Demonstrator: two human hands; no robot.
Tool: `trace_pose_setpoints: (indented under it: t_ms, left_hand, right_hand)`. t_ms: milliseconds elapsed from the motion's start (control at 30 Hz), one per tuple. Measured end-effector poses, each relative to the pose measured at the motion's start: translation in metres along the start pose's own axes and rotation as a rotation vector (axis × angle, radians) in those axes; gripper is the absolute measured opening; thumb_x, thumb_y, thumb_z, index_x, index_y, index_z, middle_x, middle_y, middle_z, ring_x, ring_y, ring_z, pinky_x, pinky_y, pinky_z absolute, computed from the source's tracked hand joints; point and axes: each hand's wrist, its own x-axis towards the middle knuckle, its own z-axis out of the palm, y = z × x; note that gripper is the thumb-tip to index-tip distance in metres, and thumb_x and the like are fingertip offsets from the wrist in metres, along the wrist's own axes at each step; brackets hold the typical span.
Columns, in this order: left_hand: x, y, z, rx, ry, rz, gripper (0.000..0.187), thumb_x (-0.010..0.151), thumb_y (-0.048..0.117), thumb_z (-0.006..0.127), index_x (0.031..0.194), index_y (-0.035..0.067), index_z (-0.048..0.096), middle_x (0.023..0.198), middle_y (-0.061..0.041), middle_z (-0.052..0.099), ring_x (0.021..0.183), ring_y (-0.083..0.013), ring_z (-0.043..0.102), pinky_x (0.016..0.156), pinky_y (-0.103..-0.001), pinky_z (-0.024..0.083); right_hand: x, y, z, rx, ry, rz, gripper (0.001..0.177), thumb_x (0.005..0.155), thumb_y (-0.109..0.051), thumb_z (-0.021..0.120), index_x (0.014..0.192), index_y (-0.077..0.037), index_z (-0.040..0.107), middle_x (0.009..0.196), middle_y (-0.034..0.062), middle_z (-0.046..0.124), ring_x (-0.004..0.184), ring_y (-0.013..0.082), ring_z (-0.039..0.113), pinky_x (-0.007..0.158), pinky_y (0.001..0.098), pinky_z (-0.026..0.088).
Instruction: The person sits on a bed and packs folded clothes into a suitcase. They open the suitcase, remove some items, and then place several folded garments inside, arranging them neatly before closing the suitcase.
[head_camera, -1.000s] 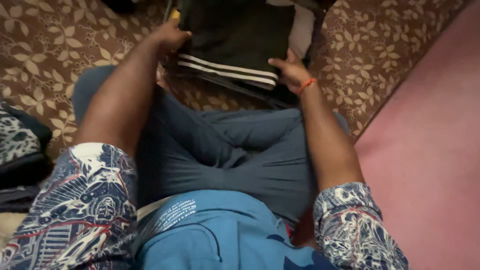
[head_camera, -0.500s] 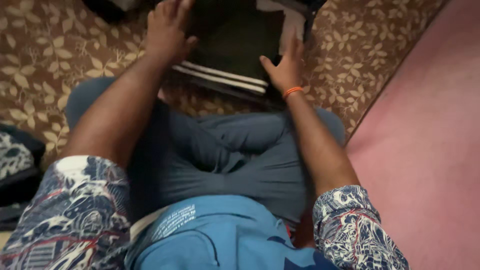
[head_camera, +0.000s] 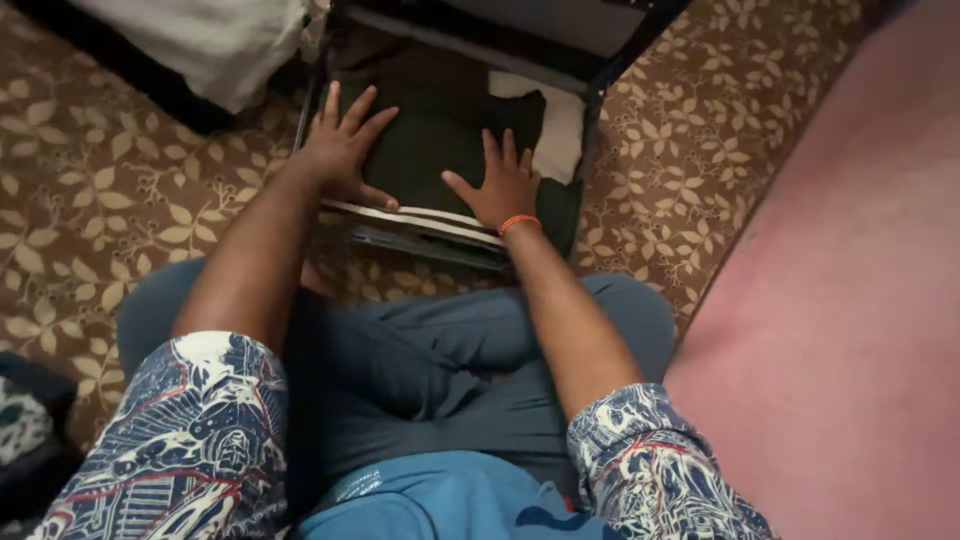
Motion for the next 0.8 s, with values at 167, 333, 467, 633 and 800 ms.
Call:
trace_pose_setpoints:
  t_ms: [167, 333, 467, 633, 800]
  left_hand:
    - [0.011, 0.0, -0.01, -0.043, -0.061, -0.042, 0.145, 0.044, 0.077, 0.085, 0.164, 0.033, 0.016, 0.173, -0.008, -0.001, 0.153, -0.0519, -0.014, 0.119, -0.071, 0.012]
    - [-0.008, 0.007, -0.008, -0.003, 0.063, 0.023, 0.141, 0.049, 0.081, 0.081, 0.165, 0.03, 0.021, 0.174, -0.009, 0.003, 0.155, -0.0493, -0.007, 0.121, -0.073, 0.002]
    - [-0.017, -0.001, -0.013, 0.061, 0.215, 0.089, 0.13, 0.066, 0.081, 0.076, 0.169, 0.024, 0.022, 0.176, -0.012, 0.006, 0.158, -0.0507, -0.004, 0.124, -0.071, -0.001]
    - [-0.014, 0.007, 0.007, 0.089, 0.313, 0.081, 0.12, 0.084, 0.081, 0.071, 0.175, 0.024, 0.017, 0.179, -0.013, 0.006, 0.16, -0.0488, -0.002, 0.128, -0.069, 0.003]
    - [-0.011, 0.008, 0.014, 0.001, 0.098, -0.008, 0.131, 0.063, 0.079, 0.076, 0.166, 0.024, 0.016, 0.174, -0.012, 0.001, 0.154, -0.0499, -0.004, 0.121, -0.067, 0.011]
  right_hand:
    - [0.02, 0.007, 0.007, 0.014, -0.033, -0.003, 0.105, 0.083, -0.083, 0.055, 0.163, -0.023, 0.024, 0.17, 0.0149, 0.016, 0.151, 0.0514, 0.02, 0.116, 0.0681, 0.022]
    - [0.003, 0.015, 0.021, 0.006, 0.228, -0.099, 0.098, 0.09, -0.078, 0.059, 0.164, -0.021, 0.03, 0.17, 0.0187, 0.024, 0.152, 0.0521, 0.026, 0.121, 0.0633, 0.028]
    - [-0.014, 0.013, 0.017, -0.012, 0.298, -0.128, 0.09, 0.095, -0.069, 0.059, 0.164, -0.017, 0.032, 0.17, 0.0174, 0.022, 0.154, 0.0477, 0.02, 0.121, 0.0668, 0.016]
    - [-0.031, 0.007, 0.015, -0.128, 0.381, -0.258, 0.089, 0.1, -0.067, 0.061, 0.165, -0.014, 0.033, 0.172, 0.016, 0.022, 0.158, 0.0428, 0.015, 0.125, 0.0659, 0.009]
    - [-0.033, -0.009, 0.017, -0.113, 0.208, -0.246, 0.09, 0.094, -0.068, 0.061, 0.161, -0.015, 0.034, 0.168, 0.0158, 0.026, 0.155, 0.0431, 0.02, 0.124, 0.062, 0.014]
